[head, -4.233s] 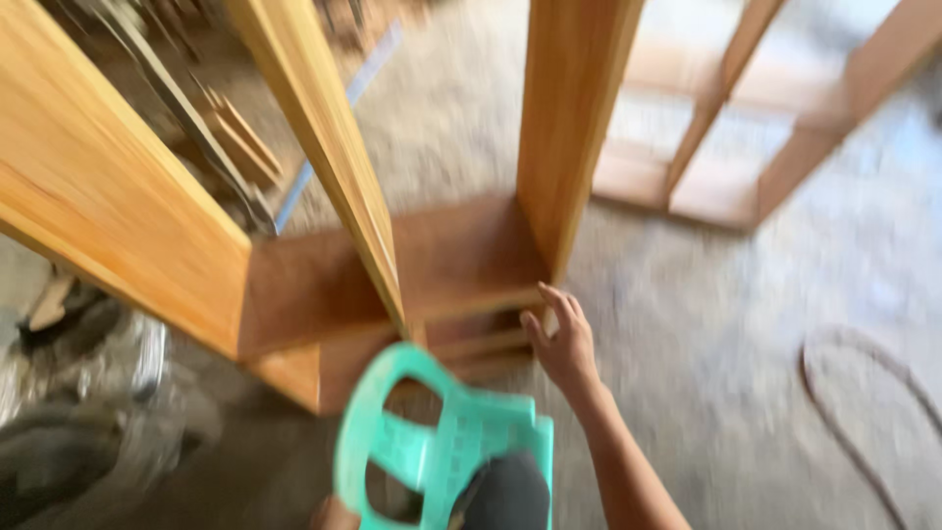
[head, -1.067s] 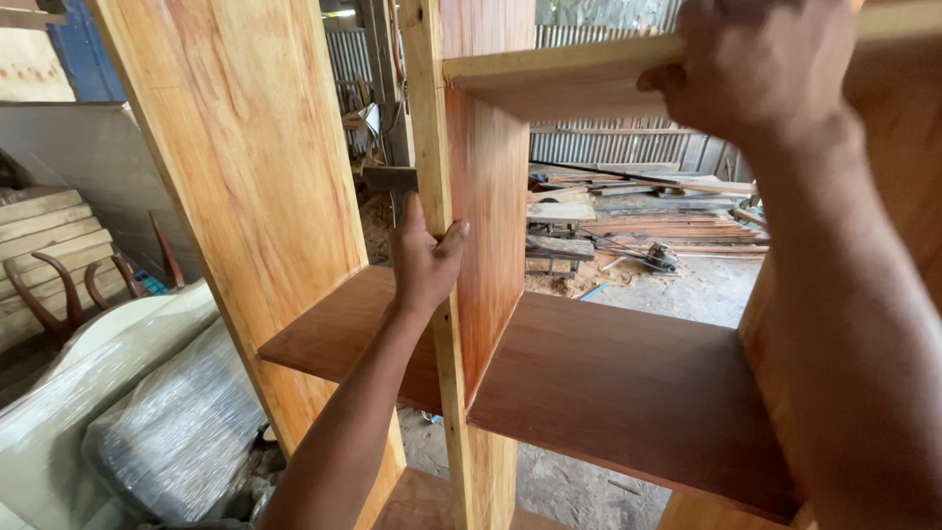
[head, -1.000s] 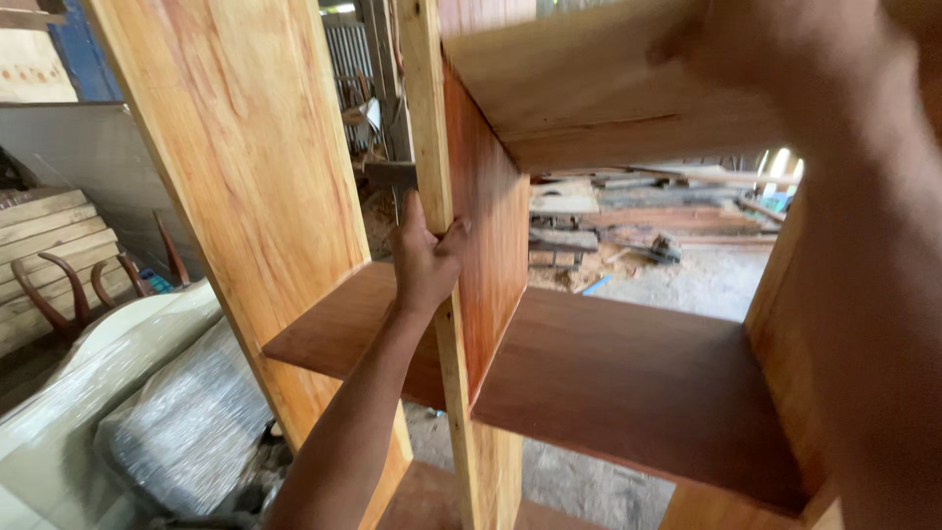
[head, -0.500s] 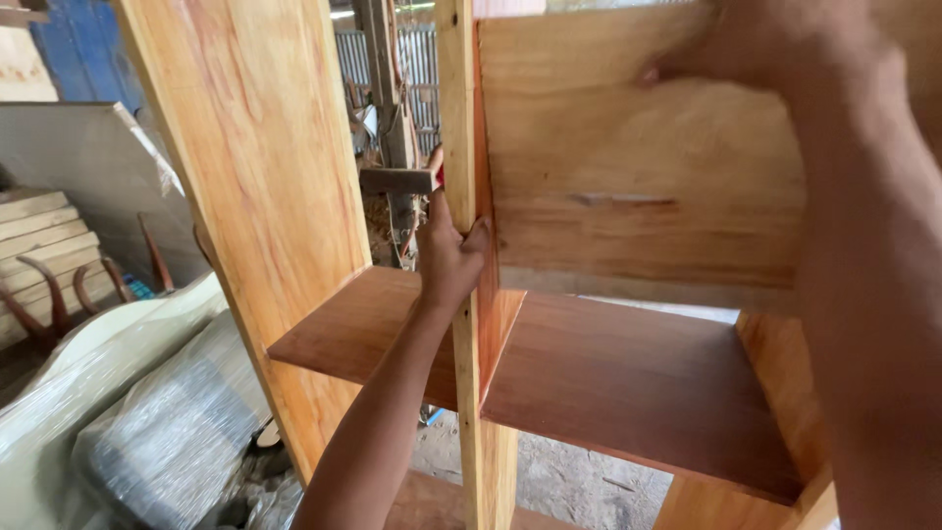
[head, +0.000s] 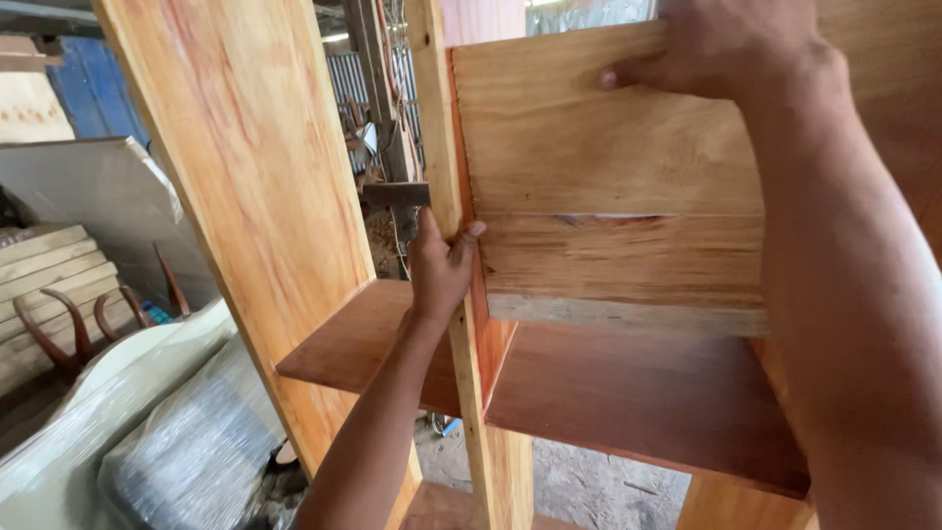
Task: The person applies wood filler to a paneled wooden door using a putty knife, then carries a paint can and brush across the workshop, places wooden boards into a shelf frame, and carries wood strips to a work table. They then sand the edge of a wooden board with an angle grinder, rotating the board to sand along its length.
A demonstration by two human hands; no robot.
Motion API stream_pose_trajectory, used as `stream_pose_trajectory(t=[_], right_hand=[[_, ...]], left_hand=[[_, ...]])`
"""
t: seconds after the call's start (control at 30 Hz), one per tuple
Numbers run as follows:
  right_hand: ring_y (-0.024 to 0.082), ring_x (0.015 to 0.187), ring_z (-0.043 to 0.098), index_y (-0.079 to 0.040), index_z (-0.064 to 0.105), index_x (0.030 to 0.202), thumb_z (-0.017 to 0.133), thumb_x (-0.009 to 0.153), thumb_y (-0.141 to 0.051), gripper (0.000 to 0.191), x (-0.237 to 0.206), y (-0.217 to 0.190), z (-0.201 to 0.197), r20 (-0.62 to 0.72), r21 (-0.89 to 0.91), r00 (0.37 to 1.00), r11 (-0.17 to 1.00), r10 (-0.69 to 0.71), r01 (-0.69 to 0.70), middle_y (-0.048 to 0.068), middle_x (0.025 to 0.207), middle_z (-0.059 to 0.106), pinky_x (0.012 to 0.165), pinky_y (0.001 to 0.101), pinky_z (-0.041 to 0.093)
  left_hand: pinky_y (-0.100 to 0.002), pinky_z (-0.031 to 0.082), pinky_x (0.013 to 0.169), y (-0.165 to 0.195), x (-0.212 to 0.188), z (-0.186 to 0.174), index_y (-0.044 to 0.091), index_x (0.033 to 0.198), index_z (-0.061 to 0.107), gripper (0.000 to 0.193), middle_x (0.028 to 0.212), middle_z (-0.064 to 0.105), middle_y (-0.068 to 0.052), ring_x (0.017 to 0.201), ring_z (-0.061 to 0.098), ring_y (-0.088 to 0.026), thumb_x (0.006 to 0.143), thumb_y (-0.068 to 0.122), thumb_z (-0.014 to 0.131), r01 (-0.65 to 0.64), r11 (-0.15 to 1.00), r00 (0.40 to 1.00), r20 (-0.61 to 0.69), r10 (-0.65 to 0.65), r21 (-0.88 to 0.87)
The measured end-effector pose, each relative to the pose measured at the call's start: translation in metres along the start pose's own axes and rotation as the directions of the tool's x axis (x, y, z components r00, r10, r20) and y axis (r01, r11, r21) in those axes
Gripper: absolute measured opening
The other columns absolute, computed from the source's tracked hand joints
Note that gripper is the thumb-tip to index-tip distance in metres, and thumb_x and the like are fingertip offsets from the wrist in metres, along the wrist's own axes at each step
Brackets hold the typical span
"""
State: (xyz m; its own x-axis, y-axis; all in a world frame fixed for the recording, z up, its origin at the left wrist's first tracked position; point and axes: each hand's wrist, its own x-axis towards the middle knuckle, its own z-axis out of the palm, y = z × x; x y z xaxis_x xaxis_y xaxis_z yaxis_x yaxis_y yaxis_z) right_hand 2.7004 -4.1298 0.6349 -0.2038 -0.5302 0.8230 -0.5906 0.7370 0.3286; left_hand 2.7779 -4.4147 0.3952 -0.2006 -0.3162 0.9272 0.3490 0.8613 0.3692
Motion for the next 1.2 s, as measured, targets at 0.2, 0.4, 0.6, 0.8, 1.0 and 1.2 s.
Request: stream_pose_trajectory(t=[0.2,0.4,0.6,0.8,1.0,1.2], right_hand=[[0.034,0.086,0.071,-0.009,0.073,0.117,0.075,0.076,-0.076,0.078,-0.009,-0.003,-0.005,0.117,0.165,0.983,0.974,0.139,-0.157,0.016,0.091,0.073,0.073,0.051,0.056],[0.024,0.08,0.07,-0.01,0.081,0.095,0.065,0.074,-0.087,0.081,-0.024,-0.014,-0.006,0.115,-0.129,0.985,0.985,0.128,-0.113,0.009,0.075,0.072,0.069,0.0428,0.056],[0.02,0.074,0.068,-0.015,0.082,0.09,0.067,0.067,-0.091,0.081,-0.042,-0.01,0.009,-0.126,-0.205,0.992,0.978,0.007,-0.033,0.004,0.075,0.07,0.065,0.0398,0.055],[0.018,0.064,0.066,-0.013,0.079,0.087,0.064,0.071,-0.093,0.083,-0.045,-0.007,0.025,-0.144,-0.247,0.99,0.968,-0.003,-0.033,0.003,0.067,0.067,0.062,0.0367,0.054],[0.019,0.06,0.068,-0.016,0.079,0.083,0.051,0.08,-0.093,0.082,-0.034,-0.012,0.011,0.117,-0.199,0.986,0.975,0.122,-0.098,0.003,0.062,0.066,0.055,0.0389,0.059],[0.024,0.072,0.07,-0.017,0.08,0.088,0.047,0.082,-0.09,0.081,-0.027,-0.006,0.022,0.164,-0.197,0.981,0.978,0.102,-0.068,0.006,0.072,0.071,0.066,0.0484,0.059]], left_hand=[[-0.033,0.045,0.048,0.006,-0.006,-0.004,0.0,0.105,0.046,0.054,0.061,0.058,-0.007,0.054,0.057,-0.015,0.1,0.05,0.066,-0.028,0.998,1.0,-0.013,0.027,-0.048],[-0.04,0.049,0.055,0.009,-0.004,-0.007,0.004,0.102,0.051,0.039,0.073,0.065,-0.012,0.065,0.069,-0.027,0.111,0.041,0.047,-0.055,0.998,0.995,-0.086,0.051,-0.043],[-0.048,0.042,0.056,0.01,-0.004,-0.005,0.005,0.094,0.051,0.044,0.068,0.054,-0.014,0.059,0.057,-0.034,0.113,0.042,0.036,-0.02,1.0,0.985,-0.17,0.021,0.011],[-0.05,0.04,0.057,0.009,-0.003,-0.007,0.004,0.09,0.046,0.045,0.067,0.05,-0.017,0.061,0.054,-0.039,0.114,0.041,0.037,-0.068,0.989,0.973,-0.212,0.096,0.134],[-0.049,0.042,0.051,0.011,0.001,-0.004,0.004,0.093,0.053,0.041,0.067,0.057,-0.013,0.057,0.059,-0.034,0.112,0.036,0.039,-0.054,0.993,0.981,-0.179,0.073,0.107],[-0.04,0.055,0.053,0.016,-0.003,-0.006,-0.001,0.104,0.055,0.048,0.078,0.066,-0.016,0.064,0.069,-0.03,0.098,0.045,0.064,-0.015,0.996,0.993,-0.118,0.026,0.092]])
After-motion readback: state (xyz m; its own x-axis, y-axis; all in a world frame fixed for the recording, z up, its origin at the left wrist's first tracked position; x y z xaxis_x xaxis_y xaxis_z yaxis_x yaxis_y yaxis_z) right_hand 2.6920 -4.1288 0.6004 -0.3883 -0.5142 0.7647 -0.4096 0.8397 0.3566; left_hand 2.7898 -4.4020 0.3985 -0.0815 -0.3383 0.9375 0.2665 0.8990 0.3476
